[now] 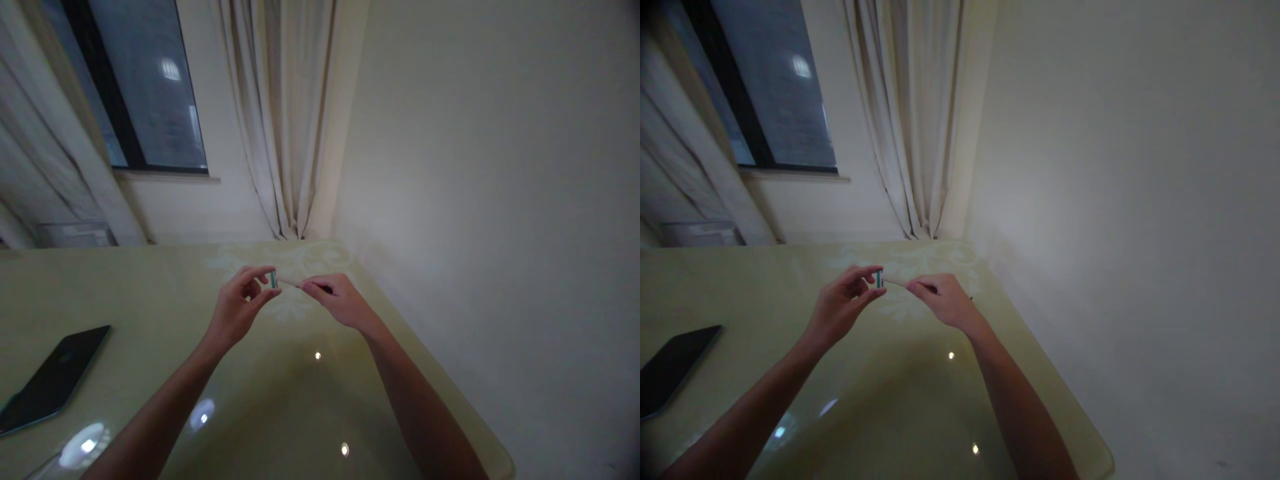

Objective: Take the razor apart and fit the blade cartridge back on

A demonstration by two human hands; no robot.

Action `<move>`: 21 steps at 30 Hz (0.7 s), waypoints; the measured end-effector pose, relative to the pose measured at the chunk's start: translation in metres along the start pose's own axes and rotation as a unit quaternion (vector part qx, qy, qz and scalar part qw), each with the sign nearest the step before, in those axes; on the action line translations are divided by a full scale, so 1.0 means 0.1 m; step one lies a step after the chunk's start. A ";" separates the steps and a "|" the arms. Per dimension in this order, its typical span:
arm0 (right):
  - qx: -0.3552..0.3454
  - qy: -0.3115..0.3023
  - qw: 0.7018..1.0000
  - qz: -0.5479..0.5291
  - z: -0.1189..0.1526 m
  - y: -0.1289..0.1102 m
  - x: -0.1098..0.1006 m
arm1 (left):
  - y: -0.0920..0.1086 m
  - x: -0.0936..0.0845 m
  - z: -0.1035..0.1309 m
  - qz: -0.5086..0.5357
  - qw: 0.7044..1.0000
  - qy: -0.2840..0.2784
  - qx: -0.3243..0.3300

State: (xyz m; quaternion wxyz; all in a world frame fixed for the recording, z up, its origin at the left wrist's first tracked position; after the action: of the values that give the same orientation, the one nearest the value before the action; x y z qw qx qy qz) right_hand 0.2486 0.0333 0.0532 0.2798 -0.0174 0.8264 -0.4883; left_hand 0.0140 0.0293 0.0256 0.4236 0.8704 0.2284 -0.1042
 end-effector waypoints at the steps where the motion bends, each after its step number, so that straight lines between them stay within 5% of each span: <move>1: 0.005 -0.010 1.000 -0.008 0.00 0.00 0.00 | 0.01 0.00 0.00 0.001 1.000 0.000 0.001; 21: -0.003 0.012 1.000 0.024 0.00 -0.04 0.00 | 0.03 0.01 0.02 -0.007 1.000 0.000 0.013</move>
State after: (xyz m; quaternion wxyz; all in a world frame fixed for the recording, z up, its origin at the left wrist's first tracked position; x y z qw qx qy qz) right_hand 0.2478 0.0309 0.0562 0.2816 0.0072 0.8311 -0.4794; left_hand 0.0166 0.0268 0.0265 0.4116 0.8741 0.2332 -0.1106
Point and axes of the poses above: each hand's wrist, its own z-axis away from the middle knuckle, its own x-axis out of the palm, y = z × x, the point moved 3 cm from there along -z, towards the middle knuckle, and after that the axes turned 12 degrees about -z, right-handed, at the moved point
